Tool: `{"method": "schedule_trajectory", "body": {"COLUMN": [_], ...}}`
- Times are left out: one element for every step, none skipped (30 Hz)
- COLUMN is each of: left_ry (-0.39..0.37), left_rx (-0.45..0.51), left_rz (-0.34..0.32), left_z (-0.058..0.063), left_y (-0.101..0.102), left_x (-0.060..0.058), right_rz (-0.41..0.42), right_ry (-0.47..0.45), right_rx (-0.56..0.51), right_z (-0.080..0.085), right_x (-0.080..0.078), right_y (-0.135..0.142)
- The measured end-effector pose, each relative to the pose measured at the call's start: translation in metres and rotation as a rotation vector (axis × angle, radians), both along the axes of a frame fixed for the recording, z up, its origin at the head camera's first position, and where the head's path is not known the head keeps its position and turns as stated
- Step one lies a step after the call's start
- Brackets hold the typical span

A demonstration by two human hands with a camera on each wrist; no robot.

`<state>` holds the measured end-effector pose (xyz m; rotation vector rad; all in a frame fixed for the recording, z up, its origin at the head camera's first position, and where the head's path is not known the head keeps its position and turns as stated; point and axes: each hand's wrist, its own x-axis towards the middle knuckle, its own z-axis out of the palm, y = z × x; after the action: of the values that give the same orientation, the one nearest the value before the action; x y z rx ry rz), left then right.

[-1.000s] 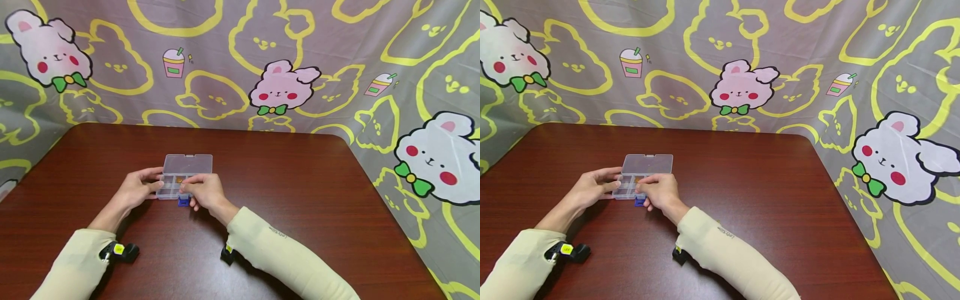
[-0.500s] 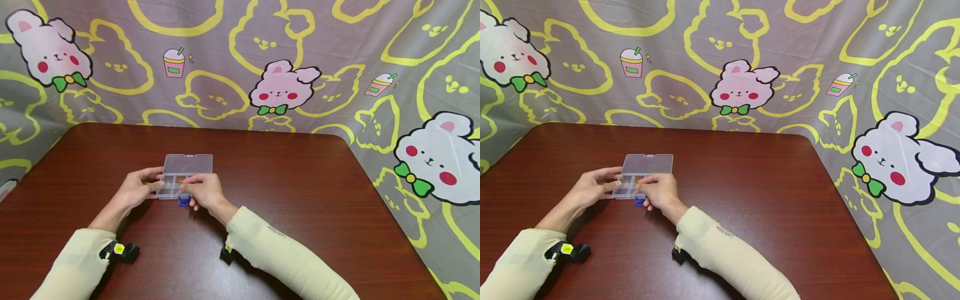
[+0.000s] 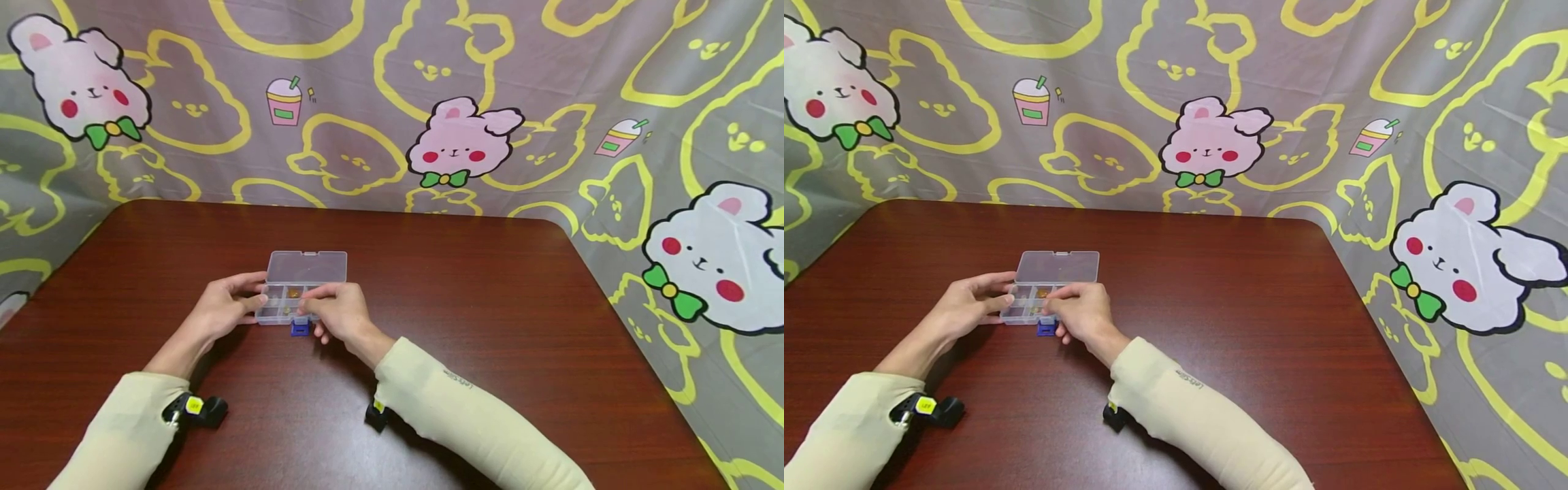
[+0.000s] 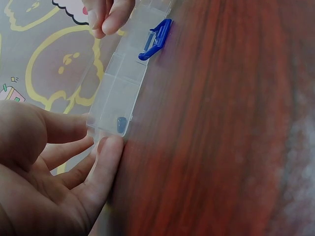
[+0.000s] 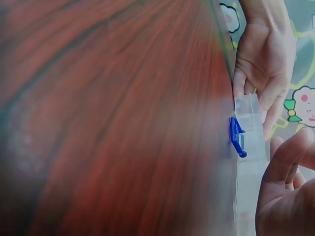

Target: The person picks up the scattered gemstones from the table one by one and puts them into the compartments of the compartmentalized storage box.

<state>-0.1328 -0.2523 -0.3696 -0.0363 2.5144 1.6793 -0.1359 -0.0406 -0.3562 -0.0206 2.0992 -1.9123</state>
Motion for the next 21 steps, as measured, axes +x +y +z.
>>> {"method": "schedule_trajectory", "body": {"left_ry": [-0.001,-0.001,-0.002,-0.003,-0.005,-0.006,-0.007,-0.008,-0.008,-0.009,-0.008,-0.006,-0.008,-0.009,-0.008,-0.009,-0.010,-0.012,-0.013,-0.013,-0.013], "left_rx": [-0.002,-0.005,-0.007,-0.009,-0.011,-0.010,-0.009,-0.010,-0.009,-0.011,-0.009,-0.009,-0.011,-0.010,-0.010,-0.015,-0.017,-0.019,-0.019,-0.020,-0.022], "left_rz": [0.001,0.002,0.002,0.002,0.002,0.003,0.004,0.004,0.003,0.003,0.003,0.002,0.002,0.003,0.002,0.003,0.004,0.004,0.005,0.005,0.005], "left_z": [0.000,0.000,0.000,-0.001,-0.001,0.000,0.000,0.000,0.000,0.000,0.000,0.000,0.000,0.000,-0.001,-0.001,-0.001,-0.001,-0.001,-0.001,-0.001], "left_y": [0.000,0.000,0.000,0.001,0.001,0.001,0.001,0.001,0.001,0.001,0.001,0.001,0.001,0.001,0.000,0.000,0.000,0.000,0.000,0.000,-0.001], "left_x": [0.000,0.000,0.000,0.000,0.000,0.000,0.000,0.000,0.000,0.000,0.000,0.000,0.000,0.001,0.001,0.001,0.001,0.001,0.001,0.001,0.002], "right_rz": [0.001,0.004,0.005,0.007,0.008,0.008,0.007,0.007,0.007,0.007,0.005,0.007,0.008,0.010,0.013,0.015,0.018,0.020,0.020,0.023,0.026], "right_ry": [0.000,0.001,0.002,0.004,0.005,0.005,0.004,0.005,0.007,0.009,0.011,0.013,0.015,0.017,0.019,0.020,0.022,0.022,0.023,0.024,0.030], "right_rx": [-0.002,-0.002,-0.004,-0.003,-0.006,-0.009,-0.014,-0.018,-0.022,-0.024,-0.029,-0.031,-0.031,-0.028,-0.026,-0.024,-0.020,-0.017,-0.011,-0.009,-0.007], "right_z": [0.000,0.000,0.000,0.000,-0.001,-0.001,-0.001,-0.001,-0.001,0.000,0.000,0.000,0.000,0.000,0.000,0.000,0.000,0.000,0.000,0.001,0.001], "right_x": [0.000,0.000,0.000,0.000,0.000,0.000,0.000,0.000,-0.001,-0.001,-0.001,0.000,0.000,0.000,0.000,0.000,0.000,0.000,0.000,0.000,0.000], "right_y": [0.001,0.002,0.004,0.005,0.006,0.008,0.009,0.011,0.012,0.014,0.015,0.017,0.019,0.020,0.022,0.024,0.026,0.028,0.030,0.032,0.035]}}
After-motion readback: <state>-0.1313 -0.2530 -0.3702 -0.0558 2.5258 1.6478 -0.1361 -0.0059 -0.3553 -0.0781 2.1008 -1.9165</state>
